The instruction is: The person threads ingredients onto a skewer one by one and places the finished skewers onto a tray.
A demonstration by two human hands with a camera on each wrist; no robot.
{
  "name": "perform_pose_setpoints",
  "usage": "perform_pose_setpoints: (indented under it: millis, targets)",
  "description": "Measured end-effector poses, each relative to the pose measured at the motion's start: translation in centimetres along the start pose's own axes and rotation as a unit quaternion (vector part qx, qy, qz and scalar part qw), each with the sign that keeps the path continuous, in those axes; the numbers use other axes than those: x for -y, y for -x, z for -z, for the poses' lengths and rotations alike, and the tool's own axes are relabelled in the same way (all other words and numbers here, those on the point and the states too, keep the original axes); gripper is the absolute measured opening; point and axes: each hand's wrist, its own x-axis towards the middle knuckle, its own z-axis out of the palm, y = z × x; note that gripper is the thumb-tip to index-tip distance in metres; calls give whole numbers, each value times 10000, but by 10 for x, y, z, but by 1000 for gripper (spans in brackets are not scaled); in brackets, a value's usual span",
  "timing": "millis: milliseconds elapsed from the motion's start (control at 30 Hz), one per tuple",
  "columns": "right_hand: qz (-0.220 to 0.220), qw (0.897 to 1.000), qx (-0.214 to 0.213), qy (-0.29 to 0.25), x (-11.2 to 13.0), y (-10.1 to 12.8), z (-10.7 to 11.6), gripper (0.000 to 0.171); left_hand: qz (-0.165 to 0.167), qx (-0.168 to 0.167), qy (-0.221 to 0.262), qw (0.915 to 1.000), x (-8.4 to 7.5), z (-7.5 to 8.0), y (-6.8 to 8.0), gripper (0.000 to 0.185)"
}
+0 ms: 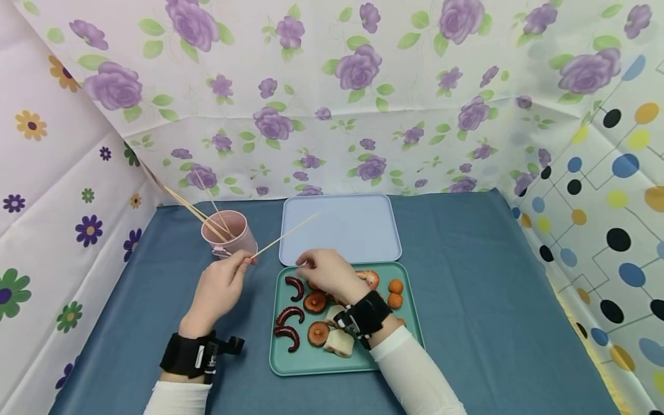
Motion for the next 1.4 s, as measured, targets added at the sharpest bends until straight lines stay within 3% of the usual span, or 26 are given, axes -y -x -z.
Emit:
perform_pose_setpoints:
  millis: [133,267,567,1067,1267,1400]
  targets:
    - [6,9917,119,1280,6,-3,-24,26,143,34,84,9999,4,3,0,17]
    - [28,9787,52,2052,12,-2,-40,20,190,76,119,9997,5,5,0,17]
    - [79,9692,-93,2460,18,2,-47,13,242,203,130,9994,5,5,0,18]
    - [40,9836,139,1800,20,-3,-32,15,218,175,163,9995,6,8,-3,19]
    - [175,9971,155,723,21,4,-1,25,161,78,271,9995,5,10,-2,17]
    - [119,9993,-129,-329,9,20,24,32,77,-17,369,9993,3,13,1,17]
